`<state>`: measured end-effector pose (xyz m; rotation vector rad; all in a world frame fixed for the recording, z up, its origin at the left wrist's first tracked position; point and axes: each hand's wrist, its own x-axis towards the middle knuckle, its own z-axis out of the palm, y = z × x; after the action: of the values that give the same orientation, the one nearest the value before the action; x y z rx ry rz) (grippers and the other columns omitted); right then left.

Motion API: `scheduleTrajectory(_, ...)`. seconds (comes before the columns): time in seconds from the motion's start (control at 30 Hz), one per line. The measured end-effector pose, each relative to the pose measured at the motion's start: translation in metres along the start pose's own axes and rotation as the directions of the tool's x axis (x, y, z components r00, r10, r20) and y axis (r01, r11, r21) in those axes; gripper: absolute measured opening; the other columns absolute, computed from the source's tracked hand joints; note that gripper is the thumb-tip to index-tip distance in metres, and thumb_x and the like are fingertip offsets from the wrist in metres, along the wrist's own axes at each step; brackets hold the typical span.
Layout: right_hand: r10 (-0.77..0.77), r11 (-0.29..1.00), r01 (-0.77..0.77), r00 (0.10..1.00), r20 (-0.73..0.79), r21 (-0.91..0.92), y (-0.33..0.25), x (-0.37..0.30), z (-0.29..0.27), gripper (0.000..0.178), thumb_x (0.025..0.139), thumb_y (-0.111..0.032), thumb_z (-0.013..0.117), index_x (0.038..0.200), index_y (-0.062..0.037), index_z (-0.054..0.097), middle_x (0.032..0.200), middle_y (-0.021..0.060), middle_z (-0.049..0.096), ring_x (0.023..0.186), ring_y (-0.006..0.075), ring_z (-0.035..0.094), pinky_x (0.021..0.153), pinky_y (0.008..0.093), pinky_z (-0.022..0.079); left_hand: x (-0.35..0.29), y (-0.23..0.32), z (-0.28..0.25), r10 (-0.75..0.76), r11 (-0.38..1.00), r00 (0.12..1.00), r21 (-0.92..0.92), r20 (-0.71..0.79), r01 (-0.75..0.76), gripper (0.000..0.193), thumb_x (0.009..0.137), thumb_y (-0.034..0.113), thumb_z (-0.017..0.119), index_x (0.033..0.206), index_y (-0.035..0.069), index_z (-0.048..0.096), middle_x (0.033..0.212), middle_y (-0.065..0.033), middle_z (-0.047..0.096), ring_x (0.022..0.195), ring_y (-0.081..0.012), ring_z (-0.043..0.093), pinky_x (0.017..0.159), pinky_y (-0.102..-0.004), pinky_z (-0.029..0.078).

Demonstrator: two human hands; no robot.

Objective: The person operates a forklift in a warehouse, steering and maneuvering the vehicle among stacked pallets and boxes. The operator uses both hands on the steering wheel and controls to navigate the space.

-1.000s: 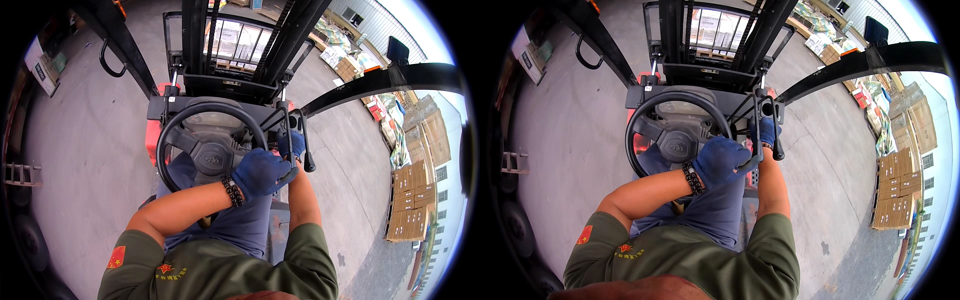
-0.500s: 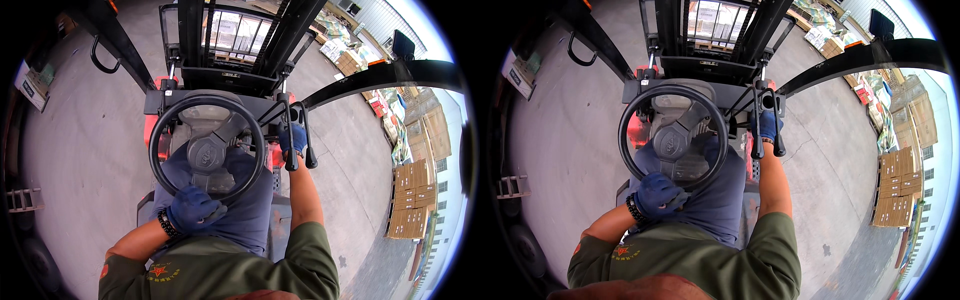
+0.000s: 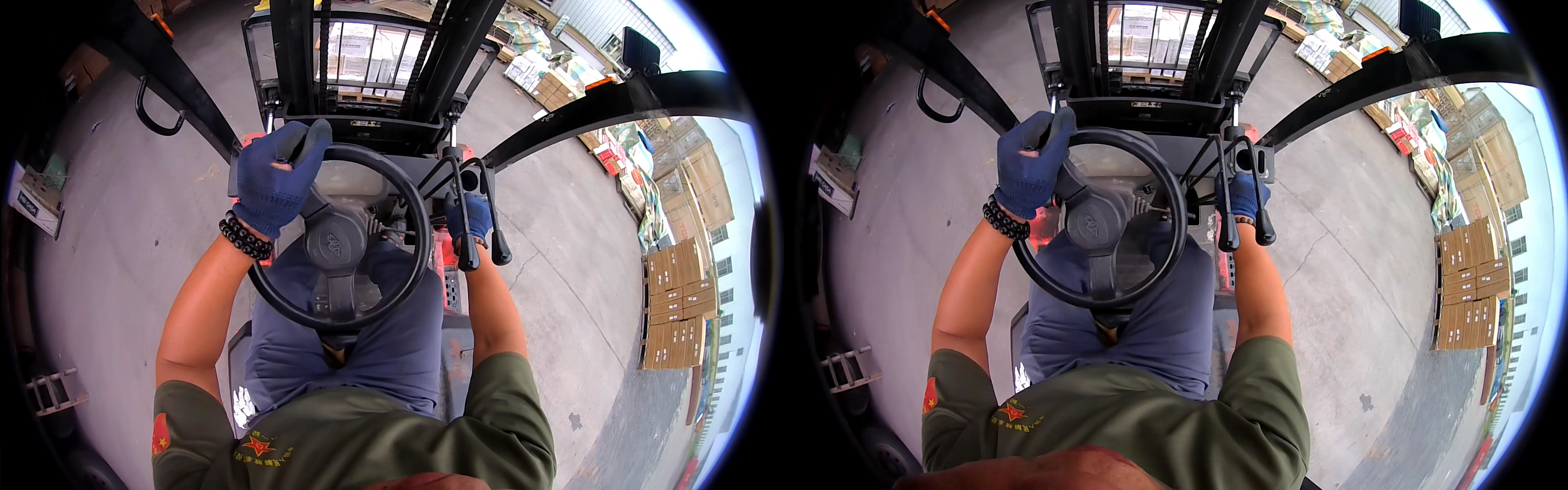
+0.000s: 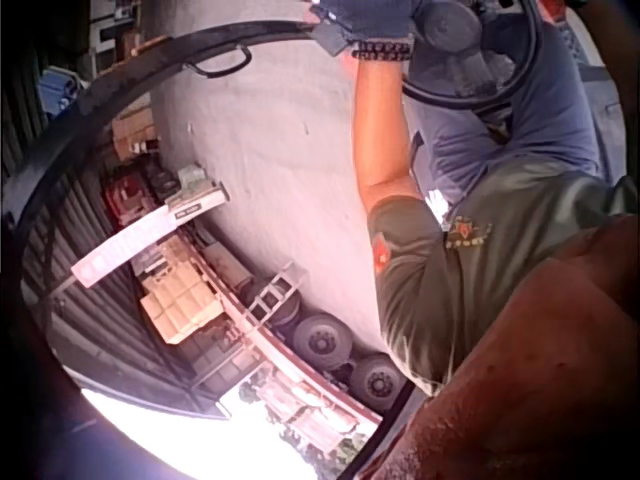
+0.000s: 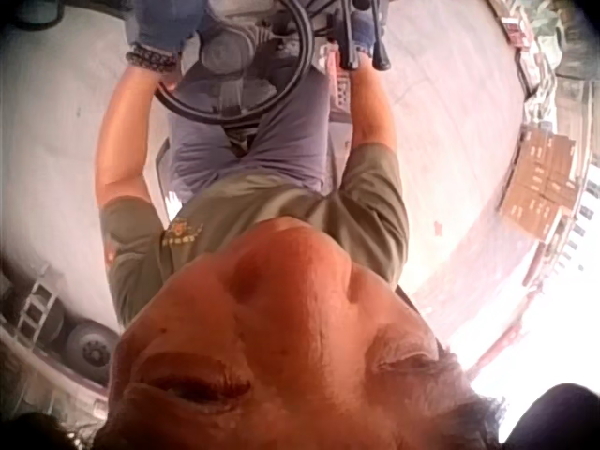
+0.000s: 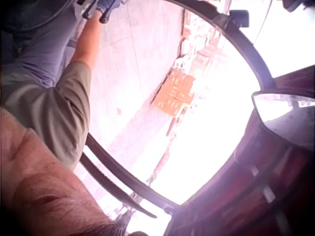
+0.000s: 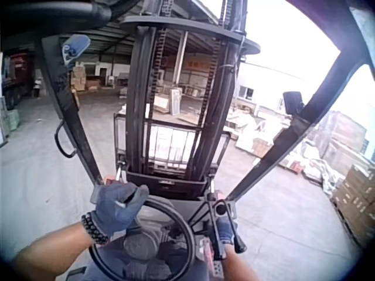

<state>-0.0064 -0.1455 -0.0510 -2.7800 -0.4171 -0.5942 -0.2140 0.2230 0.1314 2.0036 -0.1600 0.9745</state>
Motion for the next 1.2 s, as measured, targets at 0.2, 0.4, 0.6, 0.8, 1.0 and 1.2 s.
scheduleTrajectory(0.2, -0.005, 1.000, 0.005, 1.000, 0.004, -0.002, -0.002, -0.005, -0.007, 0.050, 0.110, -0.052, 0.067, 0.144, -0.0155, 0.075, 0.115, 0.0156, 0.080, 0.105, 0.0388, 0.077, 0.086, 0.0510, 0.060, 0.015, 0.062, 0.070, 0.250, 0.968, 0.961, 0.002, 0.119, -0.252, 0.035, 0.107, 0.023, 0.081, 0.080, 0.005, 0.069, 0.067, -0.0148, 0.060, 0.057, -0.0323, 0.055, 0.058, -0.0405, 0.046)
scheduleTrajectory(0.4, -0.029, 1.000, 0.029, 0.999, 0.019, 0.000, -0.007, -0.013, -0.009, 0.050, 0.110, -0.052, 0.067, 0.143, -0.0150, 0.075, 0.113, 0.0157, 0.080, 0.103, 0.0389, 0.077, 0.085, 0.0509, 0.059, -0.016, 0.087, 0.124, 0.355, 0.933, 0.913, -0.133, 0.201, -0.334, 0.038, 0.103, 0.031, 0.083, 0.075, 0.010, 0.067, 0.067, -0.0129, 0.062, 0.063, -0.0368, 0.064, 0.059, -0.0460, 0.049)
scheduleTrajectory(0.6, -0.009, 1.000, 0.010, 1.000, 0.021, -0.015, -0.001, -0.078, -0.024, 0.051, 0.110, -0.053, 0.067, 0.142, -0.0145, 0.076, 0.111, 0.0158, 0.081, 0.102, 0.0389, 0.077, 0.084, 0.0509, 0.059, -0.089, 0.130, 0.108, 0.400, 0.910, 0.867, -0.241, 0.297, -0.338, 0.035, 0.102, 0.034, 0.084, 0.078, 0.015, 0.067, 0.067, -0.0095, 0.065, 0.065, -0.0331, 0.069, 0.060, -0.0475, 0.051)
scheduleTrajectory(0.8, -0.013, 1.000, 0.013, 1.000, 0.013, -0.014, -0.013, -0.095, -0.036, 0.051, 0.110, -0.053, 0.067, 0.141, -0.0140, 0.076, 0.109, 0.0159, 0.081, 0.100, 0.0389, 0.077, 0.083, 0.0508, 0.059, -0.115, 0.156, 0.082, 0.386, 0.915, 0.869, -0.247, 0.310, -0.318, 0.036, 0.100, 0.036, 0.086, 0.078, 0.015, 0.067, 0.067, -0.0099, 0.065, 0.064, -0.0338, 0.069, 0.060, -0.0480, 0.051)
scheduleTrajectory(1.0, -0.034, 0.999, 0.034, 0.999, 0.015, -0.008, -0.024, -0.095, -0.039, 0.051, 0.110, -0.054, 0.067, 0.140, -0.0135, 0.076, 0.107, 0.0160, 0.081, 0.099, 0.0389, 0.078, 0.082, 0.0507, 0.059, -0.120, 0.155, 0.078, 0.378, 0.921, 0.891, -0.200, 0.250, -0.334, 0.038, 0.099, 0.036, 0.087, 0.078, 0.013, 0.066, 0.066, -0.0105, 0.064, 0.064, -0.0336, 0.069, 0.059, -0.0476, 0.051)
scheduleTrajectory(1.2, -0.035, 0.999, 0.036, 0.999, 0.018, -0.009, -0.024, -0.108, -0.045, 0.052, 0.111, -0.054, 0.066, 0.139, -0.0130, 0.077, 0.105, 0.0161, 0.081, 0.097, 0.0390, 0.078, 0.081, 0.0506, 0.059, -0.101, 0.146, 0.057, 0.344, 0.937, 0.918, -0.129, 0.198, -0.324, 0.033, 0.101, 0.029, 0.086, 0.079, 0.012, 0.068, 0.068, -0.0116, 0.064, 0.065, -0.0357, 0.068, 0.059, -0.0469, 0.051)
